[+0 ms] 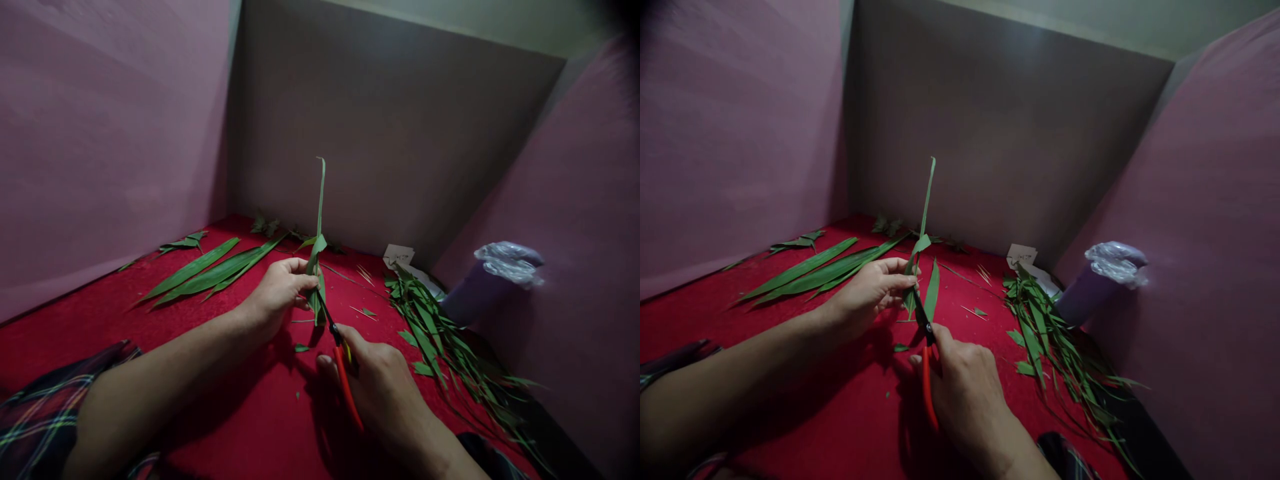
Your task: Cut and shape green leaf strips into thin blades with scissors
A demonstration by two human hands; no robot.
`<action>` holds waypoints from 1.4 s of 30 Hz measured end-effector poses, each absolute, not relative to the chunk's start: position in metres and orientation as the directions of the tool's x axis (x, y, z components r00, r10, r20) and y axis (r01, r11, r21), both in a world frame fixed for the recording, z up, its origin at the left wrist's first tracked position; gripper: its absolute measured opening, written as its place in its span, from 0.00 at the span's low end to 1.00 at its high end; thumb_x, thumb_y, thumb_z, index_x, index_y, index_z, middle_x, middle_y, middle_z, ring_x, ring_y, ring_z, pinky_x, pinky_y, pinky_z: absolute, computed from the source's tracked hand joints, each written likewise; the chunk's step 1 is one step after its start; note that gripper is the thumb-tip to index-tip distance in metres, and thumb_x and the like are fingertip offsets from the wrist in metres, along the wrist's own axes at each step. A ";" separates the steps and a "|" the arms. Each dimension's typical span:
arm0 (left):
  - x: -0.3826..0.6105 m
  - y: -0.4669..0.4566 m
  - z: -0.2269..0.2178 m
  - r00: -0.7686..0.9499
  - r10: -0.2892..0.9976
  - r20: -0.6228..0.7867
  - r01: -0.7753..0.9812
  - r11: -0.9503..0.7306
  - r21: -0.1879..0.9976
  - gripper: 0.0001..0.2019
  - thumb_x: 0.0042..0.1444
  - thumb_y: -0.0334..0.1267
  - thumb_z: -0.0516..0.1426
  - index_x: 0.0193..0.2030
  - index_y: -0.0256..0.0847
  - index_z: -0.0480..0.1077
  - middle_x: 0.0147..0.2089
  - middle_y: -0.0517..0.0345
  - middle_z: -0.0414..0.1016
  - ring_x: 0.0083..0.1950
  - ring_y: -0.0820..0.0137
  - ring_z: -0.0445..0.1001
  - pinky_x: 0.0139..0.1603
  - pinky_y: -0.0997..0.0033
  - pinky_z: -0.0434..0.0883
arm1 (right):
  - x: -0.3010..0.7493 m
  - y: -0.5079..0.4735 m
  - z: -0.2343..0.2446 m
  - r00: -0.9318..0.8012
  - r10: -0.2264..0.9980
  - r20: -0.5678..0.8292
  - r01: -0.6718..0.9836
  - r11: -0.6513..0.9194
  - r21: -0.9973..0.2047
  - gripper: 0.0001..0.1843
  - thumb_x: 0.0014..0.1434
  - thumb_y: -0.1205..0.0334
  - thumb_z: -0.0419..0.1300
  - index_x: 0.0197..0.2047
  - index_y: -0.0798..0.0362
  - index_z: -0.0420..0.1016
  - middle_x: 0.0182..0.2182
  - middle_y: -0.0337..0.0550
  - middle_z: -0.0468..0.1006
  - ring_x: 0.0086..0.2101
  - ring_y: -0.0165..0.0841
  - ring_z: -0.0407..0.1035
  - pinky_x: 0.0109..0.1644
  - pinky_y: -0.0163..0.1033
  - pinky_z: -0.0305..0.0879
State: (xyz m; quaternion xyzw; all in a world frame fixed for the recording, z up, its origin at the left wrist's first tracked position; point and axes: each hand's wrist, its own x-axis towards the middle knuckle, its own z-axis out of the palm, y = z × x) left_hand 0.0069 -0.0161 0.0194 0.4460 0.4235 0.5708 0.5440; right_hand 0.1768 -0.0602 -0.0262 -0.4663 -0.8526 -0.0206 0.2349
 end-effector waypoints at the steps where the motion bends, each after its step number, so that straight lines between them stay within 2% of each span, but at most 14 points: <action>1: 0.007 -0.016 0.019 -0.010 0.999 0.050 -0.241 -0.050 0.969 0.05 0.42 0.27 0.58 0.28 0.35 0.67 0.22 0.62 0.67 0.21 0.77 0.65 0.22 0.76 0.64 | 0.177 -0.060 -0.026 -0.455 0.785 0.419 0.804 0.565 -0.184 0.16 0.58 0.56 0.56 0.48 0.52 0.67 0.21 0.38 0.77 0.22 0.36 0.73 0.23 0.34 0.53; 11: 0.008 -0.017 0.019 -0.005 0.999 0.050 -0.238 -0.050 0.970 0.04 0.43 0.26 0.57 0.28 0.35 0.67 0.22 0.62 0.67 0.21 0.77 0.65 0.22 0.75 0.64 | 0.178 -0.062 -0.026 -0.471 0.776 0.420 0.793 0.581 -0.185 0.16 0.58 0.56 0.56 0.48 0.53 0.67 0.20 0.37 0.76 0.20 0.34 0.71 0.23 0.34 0.52; 27: 0.007 -0.017 0.019 -0.010 0.999 0.041 -0.232 -0.042 0.972 0.05 0.43 0.27 0.57 0.29 0.35 0.67 0.22 0.63 0.66 0.21 0.78 0.64 0.22 0.76 0.62 | 0.176 -0.063 -0.022 -0.478 0.773 0.417 0.774 0.595 -0.215 0.16 0.59 0.55 0.54 0.49 0.53 0.66 0.22 0.38 0.78 0.23 0.36 0.74 0.24 0.34 0.55; 35: 0.008 -0.019 0.021 -0.020 0.999 0.030 -0.235 -0.034 0.971 0.05 0.42 0.27 0.58 0.28 0.36 0.68 0.22 0.63 0.66 0.21 0.78 0.65 0.23 0.76 0.62 | 0.176 -0.063 -0.022 -0.474 0.781 0.406 0.797 0.577 -0.179 0.16 0.59 0.55 0.55 0.49 0.53 0.66 0.23 0.39 0.78 0.23 0.37 0.74 0.24 0.34 0.54; 42: 0.009 -0.019 0.021 -0.023 0.999 0.030 -0.240 -0.034 0.970 0.04 0.42 0.27 0.58 0.28 0.36 0.67 0.21 0.63 0.66 0.21 0.78 0.64 0.22 0.76 0.61 | 0.177 -0.063 -0.022 -0.484 0.777 0.403 0.783 0.590 -0.196 0.16 0.60 0.55 0.54 0.49 0.53 0.66 0.23 0.39 0.78 0.23 0.35 0.73 0.24 0.34 0.55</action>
